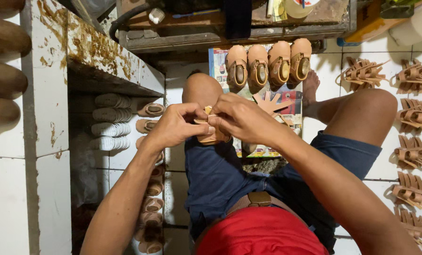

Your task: The person sits on the floor and assembles sandals by hand. They attach a star-shaped upper to a sole, fold the tabs, and press them into place. The person repeats this process for multiple sandals, placing finished units on a nearby box.

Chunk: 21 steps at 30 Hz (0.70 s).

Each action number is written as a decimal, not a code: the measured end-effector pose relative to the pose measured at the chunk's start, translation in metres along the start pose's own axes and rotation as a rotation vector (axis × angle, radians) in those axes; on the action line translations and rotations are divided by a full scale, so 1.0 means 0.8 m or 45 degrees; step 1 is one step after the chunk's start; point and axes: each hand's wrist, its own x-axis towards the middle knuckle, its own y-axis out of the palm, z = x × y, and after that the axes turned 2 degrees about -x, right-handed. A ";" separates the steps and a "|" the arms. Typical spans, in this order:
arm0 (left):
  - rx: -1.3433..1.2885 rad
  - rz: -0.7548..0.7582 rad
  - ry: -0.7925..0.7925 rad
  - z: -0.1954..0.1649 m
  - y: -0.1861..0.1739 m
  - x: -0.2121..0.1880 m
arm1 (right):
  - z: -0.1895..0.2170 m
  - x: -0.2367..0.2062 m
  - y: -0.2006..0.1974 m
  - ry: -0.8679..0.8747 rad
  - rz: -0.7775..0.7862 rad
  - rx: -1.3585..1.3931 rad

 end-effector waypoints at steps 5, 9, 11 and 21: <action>0.042 -0.030 0.020 -0.006 0.003 -0.005 | 0.013 -0.003 0.008 0.011 -0.013 -0.089; 0.371 -0.141 0.020 -0.007 0.009 -0.015 | 0.014 -0.015 0.019 0.110 -0.024 -0.100; 0.385 -0.152 0.182 -0.009 0.013 -0.024 | 0.012 -0.013 0.021 0.136 -0.081 -0.117; 0.663 -0.317 0.642 0.006 0.046 -0.059 | 0.017 -0.041 0.027 0.240 -0.037 -0.049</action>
